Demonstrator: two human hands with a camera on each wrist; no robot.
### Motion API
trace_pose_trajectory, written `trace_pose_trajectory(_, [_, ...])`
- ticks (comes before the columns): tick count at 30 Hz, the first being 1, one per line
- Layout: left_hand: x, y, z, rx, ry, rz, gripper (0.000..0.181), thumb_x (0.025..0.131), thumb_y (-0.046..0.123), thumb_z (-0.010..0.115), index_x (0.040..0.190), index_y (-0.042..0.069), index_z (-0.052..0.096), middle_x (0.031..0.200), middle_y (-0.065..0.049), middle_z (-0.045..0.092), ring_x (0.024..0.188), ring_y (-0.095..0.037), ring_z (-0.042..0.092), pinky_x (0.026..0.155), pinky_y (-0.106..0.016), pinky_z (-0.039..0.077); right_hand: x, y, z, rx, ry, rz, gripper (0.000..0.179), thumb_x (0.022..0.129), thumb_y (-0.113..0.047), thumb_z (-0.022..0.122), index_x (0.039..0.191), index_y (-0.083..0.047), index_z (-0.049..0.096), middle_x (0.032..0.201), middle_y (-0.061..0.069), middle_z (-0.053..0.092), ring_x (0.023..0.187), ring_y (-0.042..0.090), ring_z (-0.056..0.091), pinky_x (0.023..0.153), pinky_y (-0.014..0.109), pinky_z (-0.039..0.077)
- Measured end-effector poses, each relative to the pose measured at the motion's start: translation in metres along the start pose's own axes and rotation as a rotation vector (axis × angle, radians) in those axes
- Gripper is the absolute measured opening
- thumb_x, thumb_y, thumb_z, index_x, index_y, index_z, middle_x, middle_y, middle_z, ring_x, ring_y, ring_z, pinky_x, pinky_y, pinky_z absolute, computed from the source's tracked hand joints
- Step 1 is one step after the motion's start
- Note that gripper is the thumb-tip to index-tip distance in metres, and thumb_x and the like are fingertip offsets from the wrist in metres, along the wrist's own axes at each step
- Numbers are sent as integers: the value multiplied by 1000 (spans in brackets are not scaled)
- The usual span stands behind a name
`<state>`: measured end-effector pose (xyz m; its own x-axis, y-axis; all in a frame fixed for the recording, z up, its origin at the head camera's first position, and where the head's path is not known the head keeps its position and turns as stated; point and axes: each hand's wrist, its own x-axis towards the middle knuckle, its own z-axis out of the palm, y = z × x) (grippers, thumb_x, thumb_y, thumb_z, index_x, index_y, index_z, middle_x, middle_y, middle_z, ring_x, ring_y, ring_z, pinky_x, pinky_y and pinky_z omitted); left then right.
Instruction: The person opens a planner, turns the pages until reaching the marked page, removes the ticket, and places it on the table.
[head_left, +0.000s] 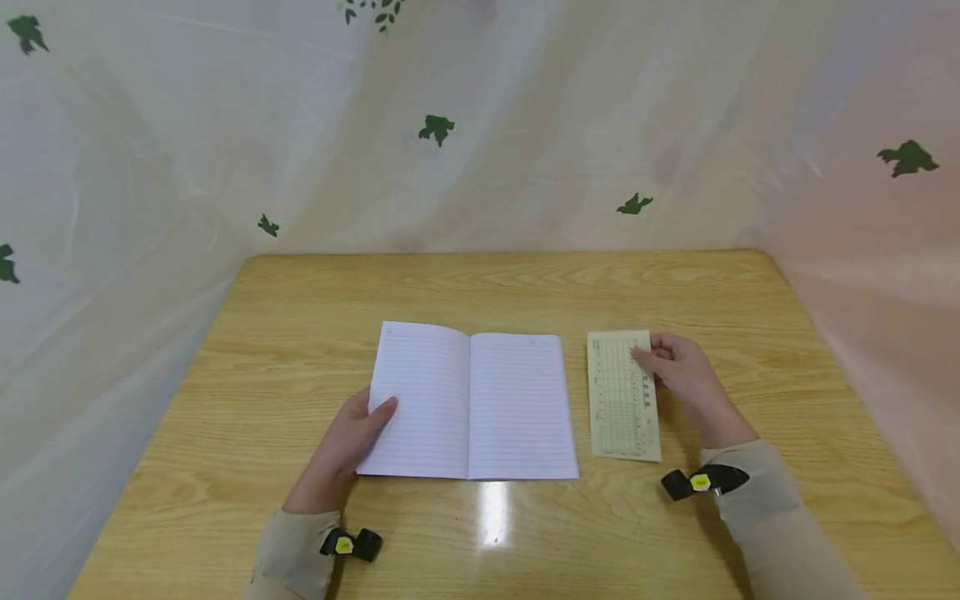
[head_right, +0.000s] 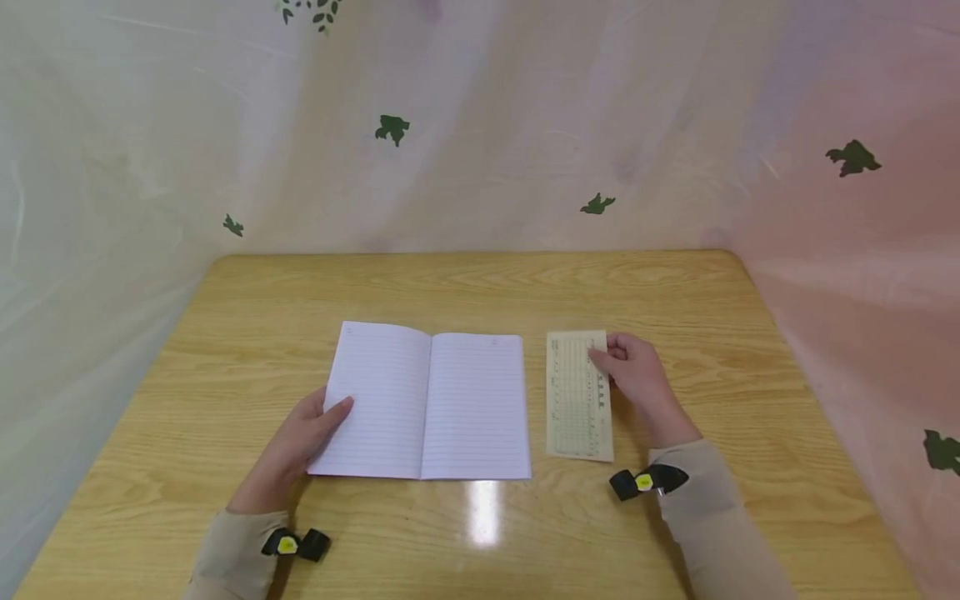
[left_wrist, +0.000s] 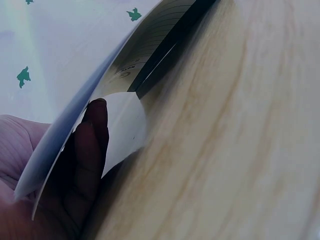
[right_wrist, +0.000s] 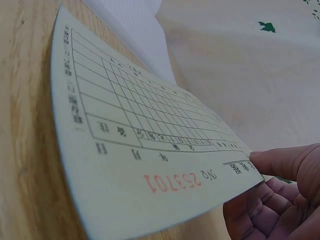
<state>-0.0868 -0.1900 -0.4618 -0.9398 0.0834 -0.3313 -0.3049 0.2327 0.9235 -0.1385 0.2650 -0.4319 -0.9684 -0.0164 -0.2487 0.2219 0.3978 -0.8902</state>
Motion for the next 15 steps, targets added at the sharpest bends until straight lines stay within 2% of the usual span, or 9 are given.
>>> trace_pose_trajectory(5, [0, 0, 0, -4, 0, -2, 48, 104, 28, 47, 143, -1, 41, 102, -16, 66, 82, -23, 65, 72, -36, 53, 2, 4, -1, -60, 16, 18, 38, 100, -26, 57, 121, 5, 54, 90, 4, 66, 75, 11, 58, 65, 27, 49])
trace_pose_trajectory(15, [2, -2, 0, -7, 0, -1, 47, 104, 27, 47, 142, -1, 42, 101, -16, 66, 80, -23, 65, 71, -35, 52, 7, 14, -1, -117, 21, 42, 38, 100, -24, 57, 125, 4, 55, 93, 7, 64, 76, 11, 56, 65, 26, 45])
